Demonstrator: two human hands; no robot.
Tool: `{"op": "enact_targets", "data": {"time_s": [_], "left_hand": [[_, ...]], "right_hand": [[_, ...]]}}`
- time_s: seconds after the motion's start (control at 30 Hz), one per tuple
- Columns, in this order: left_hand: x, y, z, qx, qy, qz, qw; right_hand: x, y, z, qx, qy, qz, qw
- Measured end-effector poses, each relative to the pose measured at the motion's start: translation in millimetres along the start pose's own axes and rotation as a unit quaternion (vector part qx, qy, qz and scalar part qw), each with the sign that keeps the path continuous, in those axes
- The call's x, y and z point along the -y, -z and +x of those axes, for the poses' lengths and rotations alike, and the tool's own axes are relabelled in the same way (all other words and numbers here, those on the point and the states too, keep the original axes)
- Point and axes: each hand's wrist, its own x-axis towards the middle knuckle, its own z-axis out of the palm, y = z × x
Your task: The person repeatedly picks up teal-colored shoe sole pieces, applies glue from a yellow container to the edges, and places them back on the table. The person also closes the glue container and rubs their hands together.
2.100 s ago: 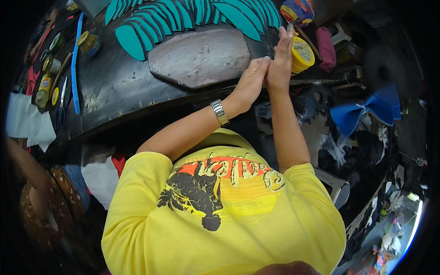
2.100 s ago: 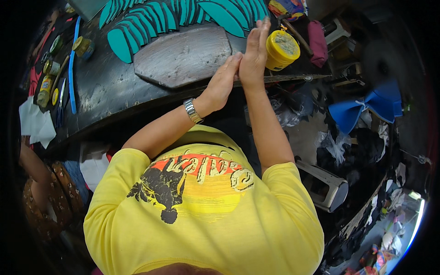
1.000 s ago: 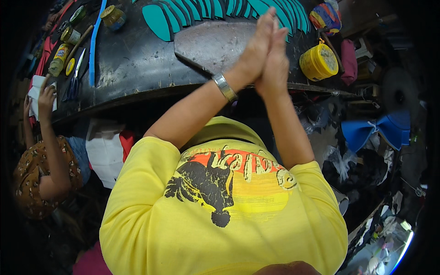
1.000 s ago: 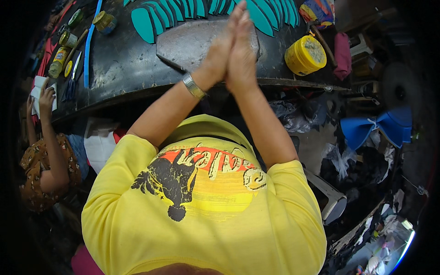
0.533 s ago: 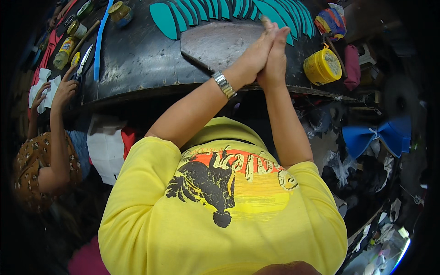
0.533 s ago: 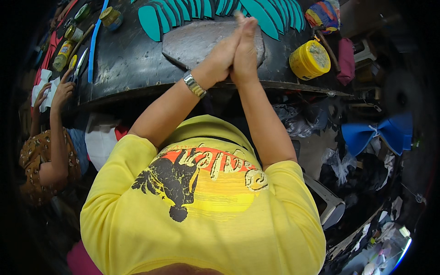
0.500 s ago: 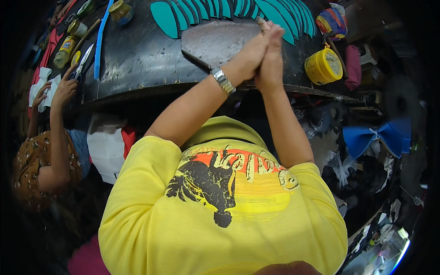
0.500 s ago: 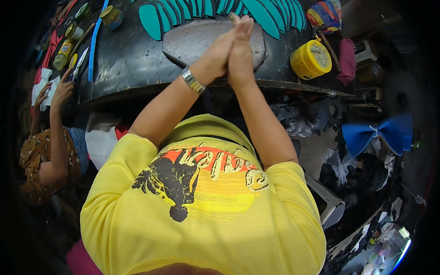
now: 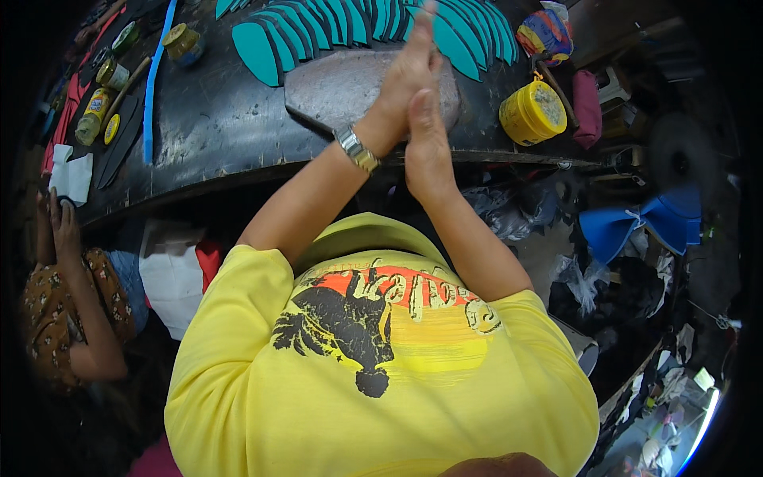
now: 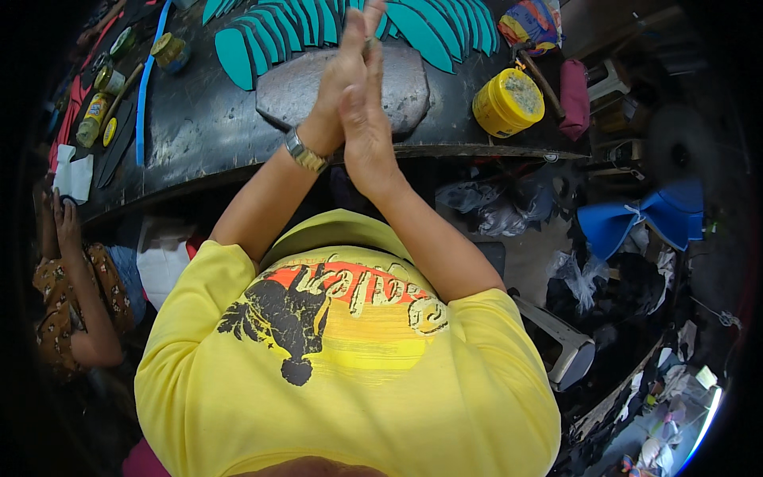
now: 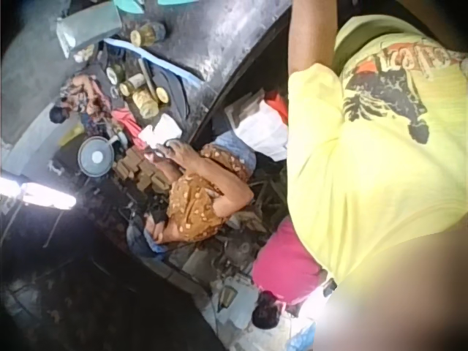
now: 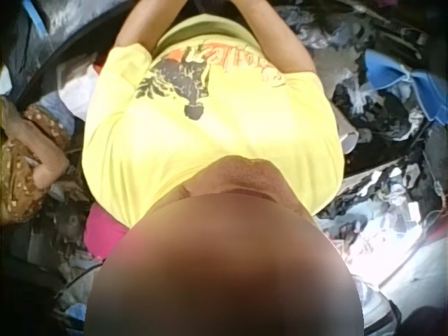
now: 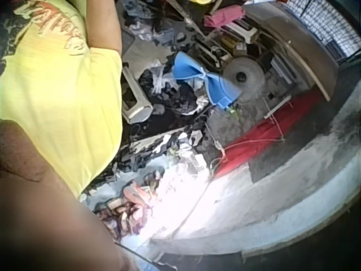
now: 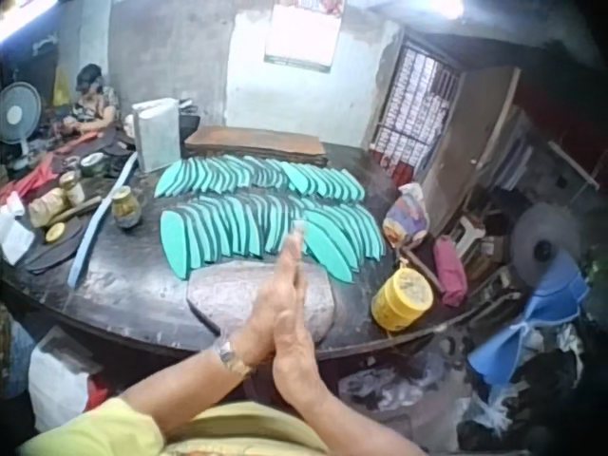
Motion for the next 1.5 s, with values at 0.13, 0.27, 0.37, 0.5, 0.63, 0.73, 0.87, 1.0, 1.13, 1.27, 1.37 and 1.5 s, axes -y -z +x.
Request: {"op": "enact_targets", "data": {"time_s": [0.13,0.27,0.37,0.5,0.63,0.73,0.87,1.0,1.13,1.27,1.37,1.5], "left_hand": [[-19.1,-7.0,-23.9,0.02,-0.027,-0.043,0.999],[-35.2,-16.4,-46.1,0.038,0.0,0.024,0.999],[-33.4,-10.1,-53.4,-0.001,0.103,0.005,0.995],[-19.1,22.3,-47.5,-0.051,0.202,-0.187,0.96],[-12.3,46.6,-32.5,0.013,0.065,0.023,0.998],[-15.1,49.4,-13.8,-0.07,0.168,-0.185,0.966],[-28.9,42.4,-3.6,-0.108,0.179,-0.204,0.956],[-43.9,11.9,-43.0,0.026,0.09,0.017,0.995],[-28.3,0.0,-56.2,0.029,0.198,-0.115,0.973],[0.4,17.7,-43.1,-0.001,0.192,-0.167,0.967],[7.2,31.0,-32.5,0.016,0.124,-0.035,0.991],[-0.6,43.0,-2.1,-0.051,0.285,-0.212,0.933]], "right_hand": [[10.5,10.6,28.4,-0.054,0.039,0.056,0.996],[15.5,18.0,55.6,-0.071,0.068,0.077,0.992],[12.4,11.5,51.9,-0.054,0.009,-0.02,0.998],[-1.9,-20.7,26.6,0.014,0.08,-0.056,0.995],[-12.3,-34.4,13.2,0.015,0.136,-0.061,0.989],[-12.2,-33.7,3.8,0.084,0.111,-0.056,0.989],[-4.5,-31.7,0.8,0.095,0.149,-0.094,0.98],[9.3,-15.6,17.9,-0.019,0.053,-0.06,0.997],[15.9,-12.8,21.6,-0.058,0.073,0.04,0.995],[5.3,-21.2,18.1,-0.008,0.073,0.006,0.997],[-7.9,-24.3,15.7,0.008,0.075,-0.058,0.995],[-21.3,-25.1,-0.2,0.082,0.096,-0.087,0.988]]}}
